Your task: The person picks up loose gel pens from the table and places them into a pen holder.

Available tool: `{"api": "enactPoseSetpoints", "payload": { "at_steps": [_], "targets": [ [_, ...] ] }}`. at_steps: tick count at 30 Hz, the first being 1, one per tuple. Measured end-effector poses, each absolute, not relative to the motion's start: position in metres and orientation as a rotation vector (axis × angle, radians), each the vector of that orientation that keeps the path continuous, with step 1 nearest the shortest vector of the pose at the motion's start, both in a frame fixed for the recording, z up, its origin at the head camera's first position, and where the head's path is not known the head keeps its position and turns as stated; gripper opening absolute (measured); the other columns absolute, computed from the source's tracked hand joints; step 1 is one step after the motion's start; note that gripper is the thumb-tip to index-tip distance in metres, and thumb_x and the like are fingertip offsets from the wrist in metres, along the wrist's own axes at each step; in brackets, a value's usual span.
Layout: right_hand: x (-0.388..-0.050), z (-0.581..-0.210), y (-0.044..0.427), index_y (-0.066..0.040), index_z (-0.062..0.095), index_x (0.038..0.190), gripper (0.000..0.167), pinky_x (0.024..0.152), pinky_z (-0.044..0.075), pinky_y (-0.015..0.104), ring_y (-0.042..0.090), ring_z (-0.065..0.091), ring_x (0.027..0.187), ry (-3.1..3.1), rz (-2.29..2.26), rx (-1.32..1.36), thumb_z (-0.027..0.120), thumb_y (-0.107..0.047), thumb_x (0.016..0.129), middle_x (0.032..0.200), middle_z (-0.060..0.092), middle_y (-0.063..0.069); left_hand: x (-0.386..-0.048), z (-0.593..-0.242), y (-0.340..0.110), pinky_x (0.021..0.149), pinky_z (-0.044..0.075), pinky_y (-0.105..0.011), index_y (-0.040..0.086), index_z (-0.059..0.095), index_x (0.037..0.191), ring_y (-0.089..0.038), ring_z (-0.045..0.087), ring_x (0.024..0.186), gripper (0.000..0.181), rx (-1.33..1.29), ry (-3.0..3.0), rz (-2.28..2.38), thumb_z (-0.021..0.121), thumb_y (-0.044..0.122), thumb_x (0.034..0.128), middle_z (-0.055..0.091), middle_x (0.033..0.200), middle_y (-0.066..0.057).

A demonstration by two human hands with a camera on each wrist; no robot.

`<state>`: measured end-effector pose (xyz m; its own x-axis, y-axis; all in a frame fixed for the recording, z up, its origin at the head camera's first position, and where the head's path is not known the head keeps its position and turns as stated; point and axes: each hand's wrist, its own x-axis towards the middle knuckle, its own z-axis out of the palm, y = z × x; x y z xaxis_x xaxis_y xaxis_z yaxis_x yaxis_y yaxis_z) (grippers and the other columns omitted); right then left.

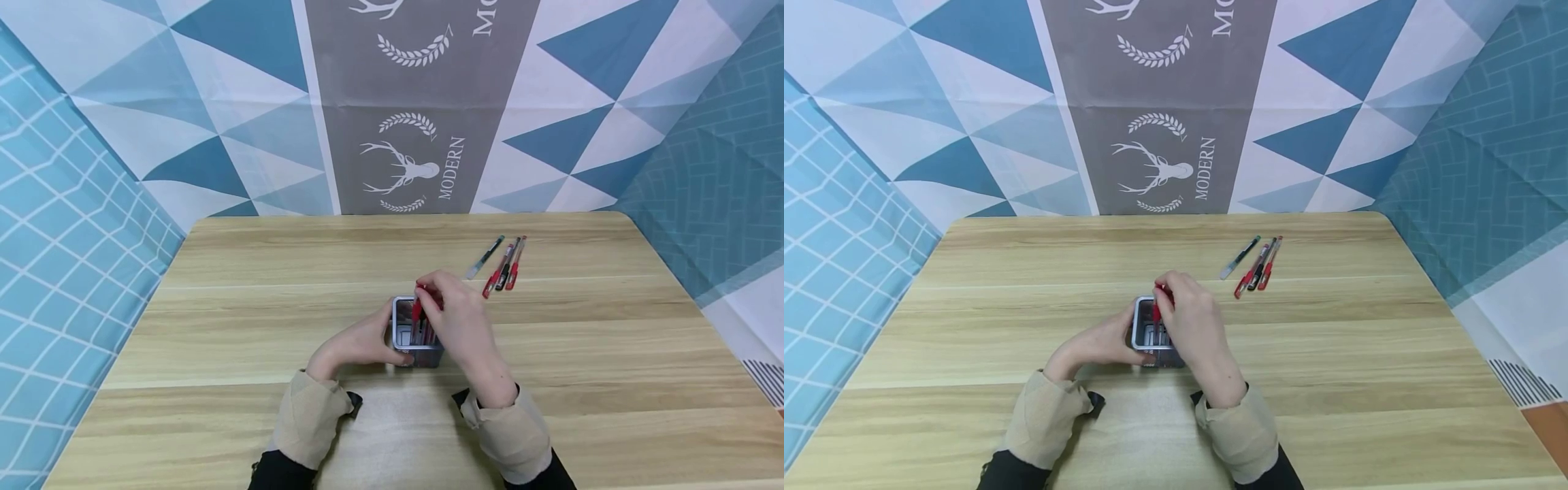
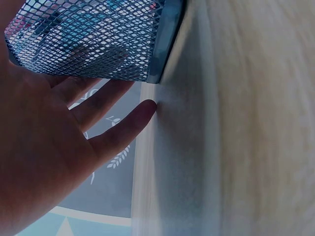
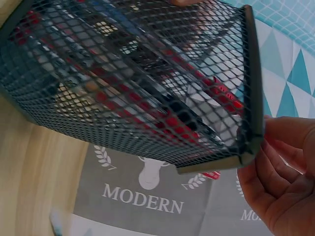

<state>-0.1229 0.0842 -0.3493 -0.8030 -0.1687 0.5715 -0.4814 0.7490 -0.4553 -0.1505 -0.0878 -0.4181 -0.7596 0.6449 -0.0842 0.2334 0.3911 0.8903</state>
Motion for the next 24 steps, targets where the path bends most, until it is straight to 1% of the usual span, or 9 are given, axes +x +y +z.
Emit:
{"api": "enactPoseSetpoints", "payload": {
  "at_steps": [7,16,24],
  "targets": [
    [-0.1257,-0.3559,0.081,-0.009,0.064,0.087,0.005,0.059,0.052,0.023,0.01,0.062,0.07,-2.491,0.824,0.494,0.065,-0.01,0.082,0.08,0.066,0.002,-0.1497,-0.4175,-0.0873,0.094,0.039,-0.031,0.018,0.029,0.132,-0.013,0.053,0.103,0.083,0.762,2.243,1.322,0.079,0.014,0.0652,0.052,0.118,0.0],
    [-0.1275,-0.3577,0.0817,-0.008,0.064,0.092,0.008,0.06,0.052,0.024,0.012,0.062,0.072,-2.521,0.82,0.461,0.063,-0.01,0.084,0.082,0.066,0.004,-0.1506,-0.4186,-0.0872,0.093,0.04,-0.032,0.018,0.031,0.129,-0.014,0.054,0.102,0.081,0.747,2.222,1.344,0.079,0.011,0.0639,0.053,0.116,0.0],
    [-0.1298,-0.36,0.0819,-0.007,0.064,0.097,0.014,0.06,0.053,0.026,0.015,0.065,0.075,-2.555,0.809,0.456,0.062,-0.01,0.084,0.09,0.068,0.006,-0.1508,-0.4184,-0.0872,0.092,0.04,-0.032,0.018,0.031,0.128,-0.015,0.054,0.101,0.081,0.728,2.207,1.356,0.079,0.012,0.0638,0.053,0.116,0.0]
  ]
}}
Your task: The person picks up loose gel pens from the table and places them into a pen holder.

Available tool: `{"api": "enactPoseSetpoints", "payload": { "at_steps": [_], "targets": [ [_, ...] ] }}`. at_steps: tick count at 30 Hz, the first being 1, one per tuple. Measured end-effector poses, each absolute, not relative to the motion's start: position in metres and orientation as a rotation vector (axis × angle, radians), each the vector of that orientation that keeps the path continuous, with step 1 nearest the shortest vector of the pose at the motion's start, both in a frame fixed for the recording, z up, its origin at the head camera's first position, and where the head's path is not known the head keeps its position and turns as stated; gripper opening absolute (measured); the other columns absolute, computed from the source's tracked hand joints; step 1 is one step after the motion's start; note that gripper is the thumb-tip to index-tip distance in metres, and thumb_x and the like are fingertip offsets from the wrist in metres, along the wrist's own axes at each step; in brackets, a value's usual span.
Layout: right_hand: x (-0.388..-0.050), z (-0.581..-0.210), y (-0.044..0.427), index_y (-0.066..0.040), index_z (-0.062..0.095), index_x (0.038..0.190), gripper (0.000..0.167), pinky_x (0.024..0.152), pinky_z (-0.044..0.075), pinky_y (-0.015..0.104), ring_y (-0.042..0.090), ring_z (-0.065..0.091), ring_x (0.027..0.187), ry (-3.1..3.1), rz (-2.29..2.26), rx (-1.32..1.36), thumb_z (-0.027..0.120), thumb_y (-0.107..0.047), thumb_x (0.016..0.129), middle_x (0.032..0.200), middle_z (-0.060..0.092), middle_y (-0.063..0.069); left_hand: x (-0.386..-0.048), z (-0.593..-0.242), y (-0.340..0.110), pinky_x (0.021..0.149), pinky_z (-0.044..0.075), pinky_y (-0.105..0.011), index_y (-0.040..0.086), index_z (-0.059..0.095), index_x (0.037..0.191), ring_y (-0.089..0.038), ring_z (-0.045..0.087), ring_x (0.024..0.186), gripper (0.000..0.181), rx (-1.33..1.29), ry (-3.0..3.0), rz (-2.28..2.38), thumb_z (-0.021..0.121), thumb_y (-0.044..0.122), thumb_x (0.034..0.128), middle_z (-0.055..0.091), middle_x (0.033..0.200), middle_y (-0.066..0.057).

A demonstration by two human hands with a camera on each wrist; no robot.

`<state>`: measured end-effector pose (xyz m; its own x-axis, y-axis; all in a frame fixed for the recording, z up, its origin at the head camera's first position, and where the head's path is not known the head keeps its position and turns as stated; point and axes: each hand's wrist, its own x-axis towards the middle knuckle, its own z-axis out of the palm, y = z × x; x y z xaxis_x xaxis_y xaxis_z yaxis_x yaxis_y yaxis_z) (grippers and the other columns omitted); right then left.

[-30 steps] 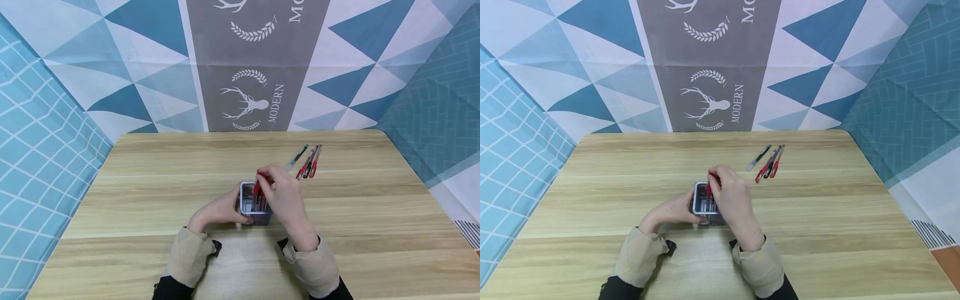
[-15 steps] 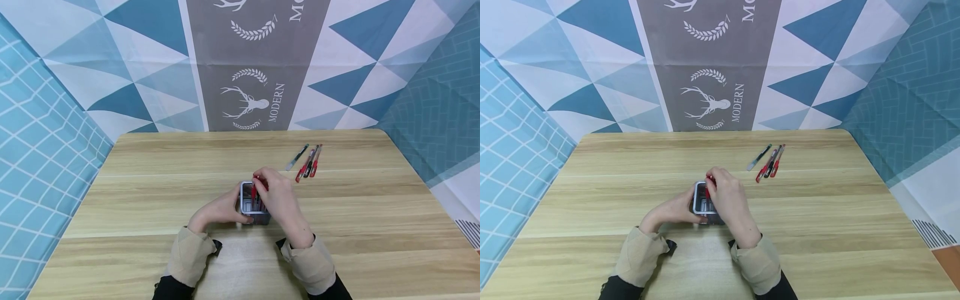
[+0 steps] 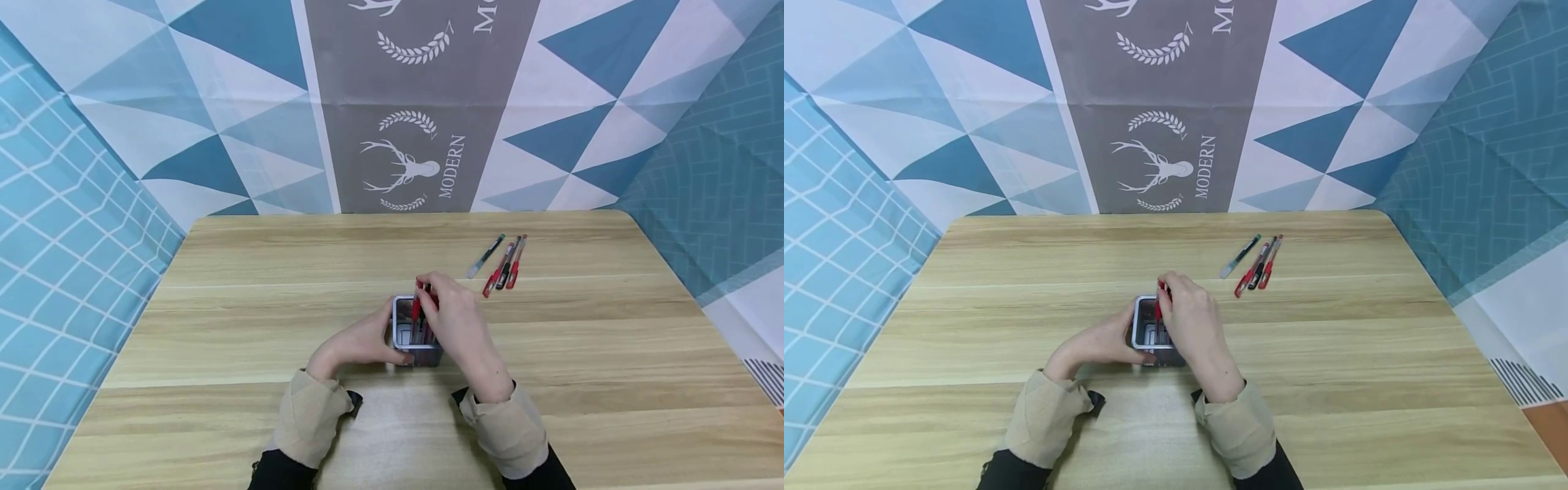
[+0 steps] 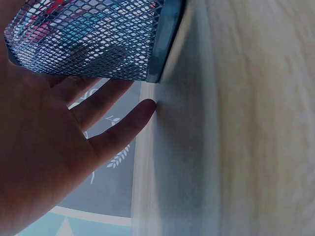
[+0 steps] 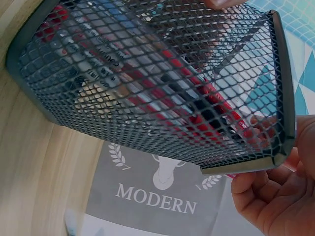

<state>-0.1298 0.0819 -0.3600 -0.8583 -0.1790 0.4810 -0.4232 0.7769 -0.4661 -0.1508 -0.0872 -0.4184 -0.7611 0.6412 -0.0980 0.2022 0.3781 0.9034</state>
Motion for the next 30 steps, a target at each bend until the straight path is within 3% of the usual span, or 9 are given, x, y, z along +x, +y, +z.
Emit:
{"api": "enactPoseSetpoints", "payload": {
  "at_steps": [14,21,30],
  "targets": [
    [-0.131,-0.362,0.084,-0.01,0.063,0.101,0.016,0.051,0.049,0.024,0.012,0.061,0.065,-2.577,0.789,0.426,0.061,-0.013,0.085,0.087,0.068,0.005,-0.151,-0.419,-0.087,0.093,0.039,-0.032,0.017,0.031,0.128,-0.015,0.054,0.102,0.08,0.725,2.222,1.342,0.079,0.013,0.0646,0.053,0.117,0.0],
    [-0.137,-0.362,0.097,-0.006,0.06,0.109,0.023,0.04,0.037,0.018,0.006,0.045,0.047,-2.528,0.922,0.393,0.058,-0.013,0.087,0.062,0.057,0.0,-0.151,-0.419,-0.086,0.092,0.04,-0.032,0.018,0.031,0.129,-0.014,0.054,0.101,0.083,0.731,2.242,1.329,0.08,0.012,0.0628,0.053,0.115,0.0],
    [-0.157,-0.372,0.135,0.0,0.064,0.099,0.016,0.044,0.038,0.024,0.016,0.048,0.049,-2.439,0.888,0.17,0.058,-0.008,0.086,0.06,0.058,0.007,-0.15,-0.417,-0.087,0.095,0.039,-0.035,0.02,0.03,0.13,-0.015,0.052,0.103,0.085,0.688,2.276,1.282,0.08,0.017,0.0618,0.053,0.113,0.001]
  ]
}}
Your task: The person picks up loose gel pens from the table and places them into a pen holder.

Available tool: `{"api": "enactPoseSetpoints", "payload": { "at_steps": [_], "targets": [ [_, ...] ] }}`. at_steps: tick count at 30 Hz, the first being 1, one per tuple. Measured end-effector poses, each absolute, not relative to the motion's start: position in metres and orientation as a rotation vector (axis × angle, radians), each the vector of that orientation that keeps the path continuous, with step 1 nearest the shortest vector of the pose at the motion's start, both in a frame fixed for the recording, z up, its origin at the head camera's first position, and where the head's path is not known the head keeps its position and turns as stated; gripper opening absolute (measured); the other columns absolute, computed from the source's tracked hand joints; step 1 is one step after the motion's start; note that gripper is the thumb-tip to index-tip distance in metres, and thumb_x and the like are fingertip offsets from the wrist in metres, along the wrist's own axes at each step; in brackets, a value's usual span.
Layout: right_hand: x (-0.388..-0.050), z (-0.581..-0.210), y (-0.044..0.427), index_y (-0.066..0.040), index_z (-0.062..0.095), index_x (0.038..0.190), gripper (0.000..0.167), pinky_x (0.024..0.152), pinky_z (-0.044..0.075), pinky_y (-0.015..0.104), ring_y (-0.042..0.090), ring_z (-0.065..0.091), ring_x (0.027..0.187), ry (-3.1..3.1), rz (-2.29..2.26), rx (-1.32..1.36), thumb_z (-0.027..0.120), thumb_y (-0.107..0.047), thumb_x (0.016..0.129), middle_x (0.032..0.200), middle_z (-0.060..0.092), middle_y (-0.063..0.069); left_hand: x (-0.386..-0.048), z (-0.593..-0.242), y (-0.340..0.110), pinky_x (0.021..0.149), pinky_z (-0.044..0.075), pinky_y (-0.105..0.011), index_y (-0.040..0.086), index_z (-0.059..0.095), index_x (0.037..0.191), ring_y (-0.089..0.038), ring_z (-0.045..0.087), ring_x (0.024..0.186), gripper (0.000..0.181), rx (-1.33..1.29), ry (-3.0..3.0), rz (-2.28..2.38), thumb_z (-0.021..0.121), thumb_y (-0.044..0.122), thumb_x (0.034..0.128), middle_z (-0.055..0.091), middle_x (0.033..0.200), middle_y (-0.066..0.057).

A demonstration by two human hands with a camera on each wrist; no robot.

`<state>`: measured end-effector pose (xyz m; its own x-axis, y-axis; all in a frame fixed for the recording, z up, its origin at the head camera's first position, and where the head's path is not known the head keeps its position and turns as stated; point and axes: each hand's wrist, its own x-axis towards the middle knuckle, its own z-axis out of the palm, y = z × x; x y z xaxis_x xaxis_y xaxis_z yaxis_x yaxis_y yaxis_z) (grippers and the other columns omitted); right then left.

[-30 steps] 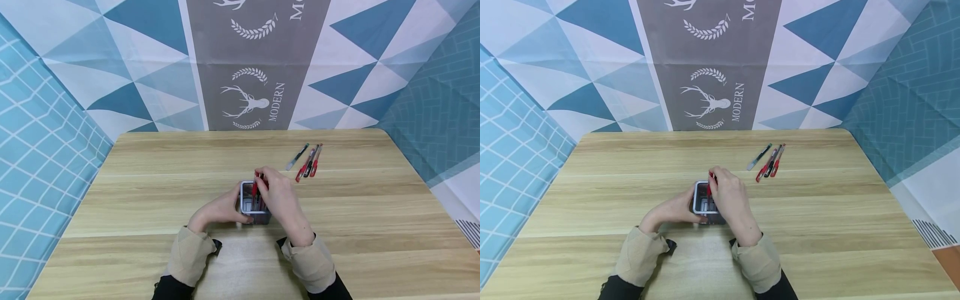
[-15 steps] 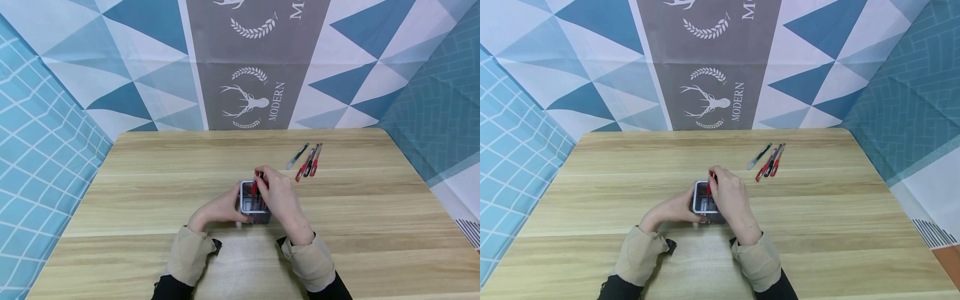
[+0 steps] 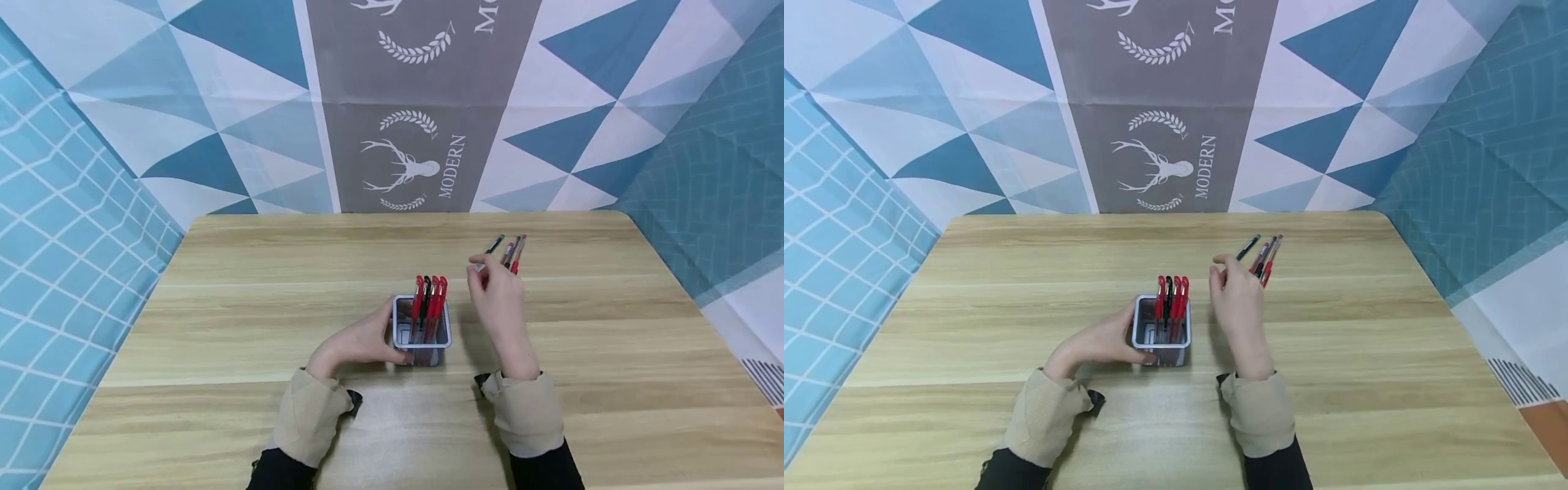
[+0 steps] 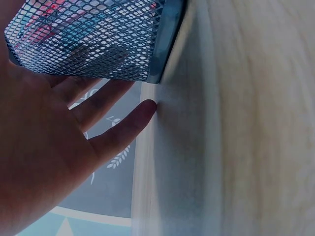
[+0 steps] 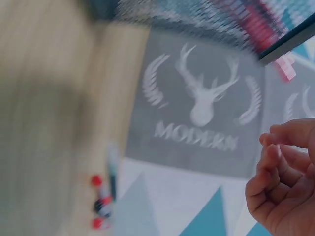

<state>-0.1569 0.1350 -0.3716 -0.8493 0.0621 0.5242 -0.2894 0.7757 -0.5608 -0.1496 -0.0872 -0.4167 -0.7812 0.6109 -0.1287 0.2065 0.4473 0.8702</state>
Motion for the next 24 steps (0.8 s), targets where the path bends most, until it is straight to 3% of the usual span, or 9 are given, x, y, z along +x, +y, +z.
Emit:
{"api": "enactPoseSetpoints", "payload": {
  "at_steps": [14,24],
  "targets": [
    [-0.173,-0.395,0.168,0.002,0.062,0.085,0.013,0.046,0.038,0.027,0.021,0.051,0.056,-2.802,0.836,-0.209,0.055,-0.008,0.084,0.072,0.06,0.014,-0.15,-0.414,-0.089,0.098,0.037,-0.04,0.022,0.029,0.132,-0.017,0.049,0.111,0.087,0.67,2.284,1.251,0.081,0.021,0.0623,0.051,0.12,0.0],
    [-0.184,-0.398,0.174,-0.007,0.052,0.063,0.029,0.039,0.032,0.023,0.013,0.039,0.045,-3.066,0.888,-0.49,0.054,-0.024,0.087,0.059,0.046,0.005,-0.15,-0.416,-0.088,0.1,0.035,-0.042,0.022,0.03,0.132,-0.018,0.047,0.113,0.086,0.67,2.271,1.266,0.081,0.019,0.0626,0.05,0.122,-0.001]
  ]
}}
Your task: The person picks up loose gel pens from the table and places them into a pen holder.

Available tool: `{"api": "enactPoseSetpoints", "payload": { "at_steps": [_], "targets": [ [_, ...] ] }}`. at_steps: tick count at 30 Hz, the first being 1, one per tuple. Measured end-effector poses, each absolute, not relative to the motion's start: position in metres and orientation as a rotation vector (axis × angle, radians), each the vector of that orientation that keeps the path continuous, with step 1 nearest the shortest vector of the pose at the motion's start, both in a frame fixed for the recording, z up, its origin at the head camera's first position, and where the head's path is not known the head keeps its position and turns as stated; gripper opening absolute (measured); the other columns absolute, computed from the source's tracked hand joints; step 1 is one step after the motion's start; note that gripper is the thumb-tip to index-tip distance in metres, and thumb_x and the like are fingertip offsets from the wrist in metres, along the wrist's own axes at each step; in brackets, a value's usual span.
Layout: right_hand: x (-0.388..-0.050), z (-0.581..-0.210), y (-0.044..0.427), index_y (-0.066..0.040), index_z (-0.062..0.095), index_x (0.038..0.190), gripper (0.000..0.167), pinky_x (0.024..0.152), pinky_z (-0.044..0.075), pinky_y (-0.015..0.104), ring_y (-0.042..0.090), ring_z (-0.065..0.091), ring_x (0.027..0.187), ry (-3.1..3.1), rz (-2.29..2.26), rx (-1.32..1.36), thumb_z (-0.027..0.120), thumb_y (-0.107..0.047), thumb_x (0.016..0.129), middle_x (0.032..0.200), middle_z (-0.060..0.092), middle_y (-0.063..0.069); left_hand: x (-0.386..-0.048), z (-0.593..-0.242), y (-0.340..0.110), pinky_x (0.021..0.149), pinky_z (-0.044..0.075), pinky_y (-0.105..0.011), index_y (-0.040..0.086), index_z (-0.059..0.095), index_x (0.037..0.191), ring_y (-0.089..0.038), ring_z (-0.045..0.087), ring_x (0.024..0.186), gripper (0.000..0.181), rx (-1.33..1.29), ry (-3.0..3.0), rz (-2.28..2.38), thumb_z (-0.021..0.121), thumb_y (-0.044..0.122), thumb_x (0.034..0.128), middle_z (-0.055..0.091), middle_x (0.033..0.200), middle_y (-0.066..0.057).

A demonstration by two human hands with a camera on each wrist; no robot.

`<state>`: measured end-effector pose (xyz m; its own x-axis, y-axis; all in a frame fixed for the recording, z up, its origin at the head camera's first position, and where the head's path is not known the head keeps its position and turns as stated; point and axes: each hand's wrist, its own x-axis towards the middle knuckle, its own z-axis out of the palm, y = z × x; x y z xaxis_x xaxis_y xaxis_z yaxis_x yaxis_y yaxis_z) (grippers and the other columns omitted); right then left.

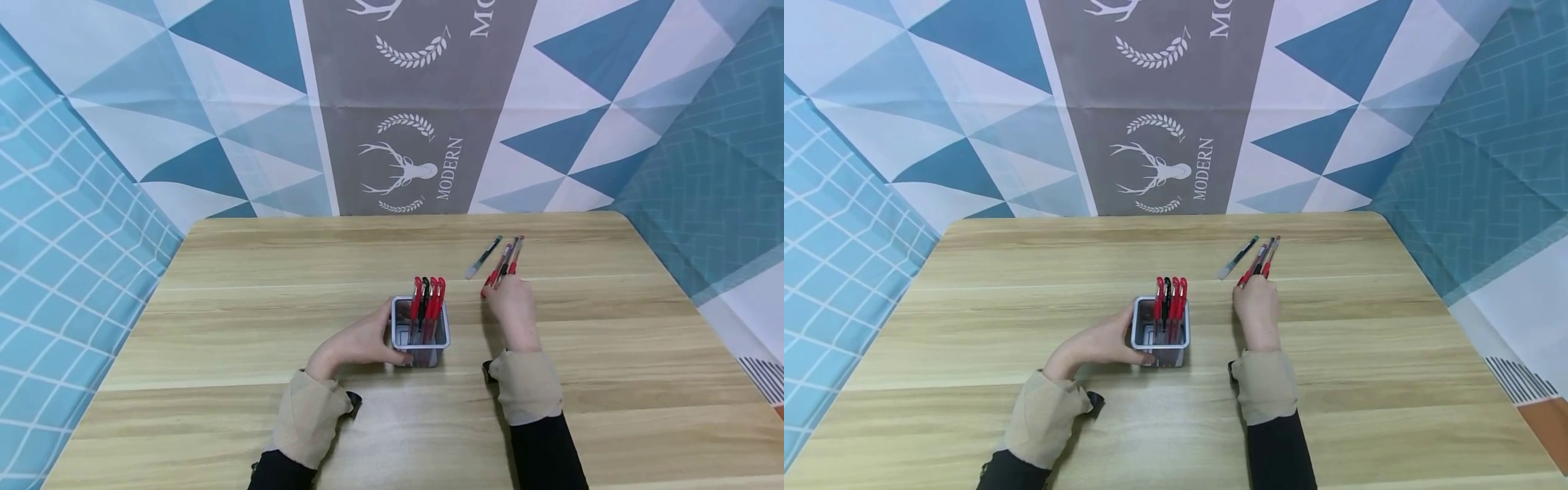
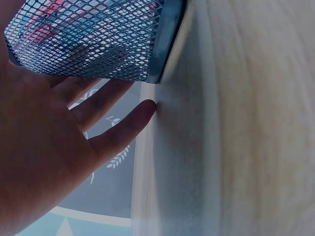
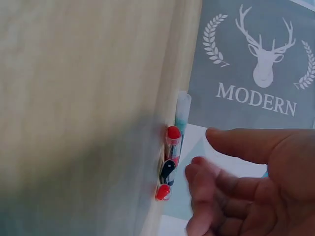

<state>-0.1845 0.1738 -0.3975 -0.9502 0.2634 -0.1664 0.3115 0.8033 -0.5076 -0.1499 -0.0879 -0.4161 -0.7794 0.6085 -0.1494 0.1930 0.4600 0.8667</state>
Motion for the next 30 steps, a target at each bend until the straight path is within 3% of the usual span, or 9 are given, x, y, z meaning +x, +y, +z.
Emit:
{"api": "enactPoseSetpoints", "payload": {
  "at_steps": [7,14,21,30],
  "targets": [
    [-0.19,-0.4,0.17,-0.003,0.055,0.074,0.028,0.042,0.034,0.025,0.016,0.043,0.051,2.762,-0.833,0.586,0.056,-0.028,0.086,0.067,0.048,0.008,-0.15,-0.414,-0.089,0.099,0.036,-0.04,0.021,0.029,0.132,-0.017,0.048,0.112,0.087,0.67,2.288,1.253,0.081,0.022,0.0624,0.05,0.121,0.0],
    [-0.191,-0.402,0.172,0.004,0.059,0.078,0.026,0.049,0.04,0.031,0.025,0.049,0.062,2.859,-0.68,0.51,0.059,-0.021,0.082,0.084,0.058,0.024,-0.149,-0.413,-0.088,0.098,0.037,-0.039,0.022,0.029,0.132,-0.015,0.049,0.11,0.087,0.678,2.288,1.246,0.08,0.019,0.0626,0.051,0.119,0.001],
    [-0.194,-0.403,0.174,-0.002,0.053,0.071,0.025,0.046,0.037,0.027,0.02,0.046,0.056,2.824,-0.668,0.489,0.057,-0.023,0.084,0.072,0.051,0.014,-0.15,-0.414,-0.087,0.097,0.037,-0.037,0.022,0.029,0.131,-0.015,0.049,0.108,0.086,0.68,2.304,1.231,0.081,0.021,0.0627,0.052,0.118,0.002],
    [-0.195,-0.402,0.177,0.006,0.056,0.081,0.021,0.05,0.041,0.032,0.027,0.049,0.063,2.86,-0.662,0.501,0.054,-0.015,0.081,0.083,0.056,0.024,-0.15,-0.416,-0.087,0.098,0.037,-0.037,0.021,0.029,0.131,-0.015,0.049,0.108,0.086,0.691,2.276,1.265,0.081,0.019,0.0623,0.051,0.118,0.002]
  ]
}}
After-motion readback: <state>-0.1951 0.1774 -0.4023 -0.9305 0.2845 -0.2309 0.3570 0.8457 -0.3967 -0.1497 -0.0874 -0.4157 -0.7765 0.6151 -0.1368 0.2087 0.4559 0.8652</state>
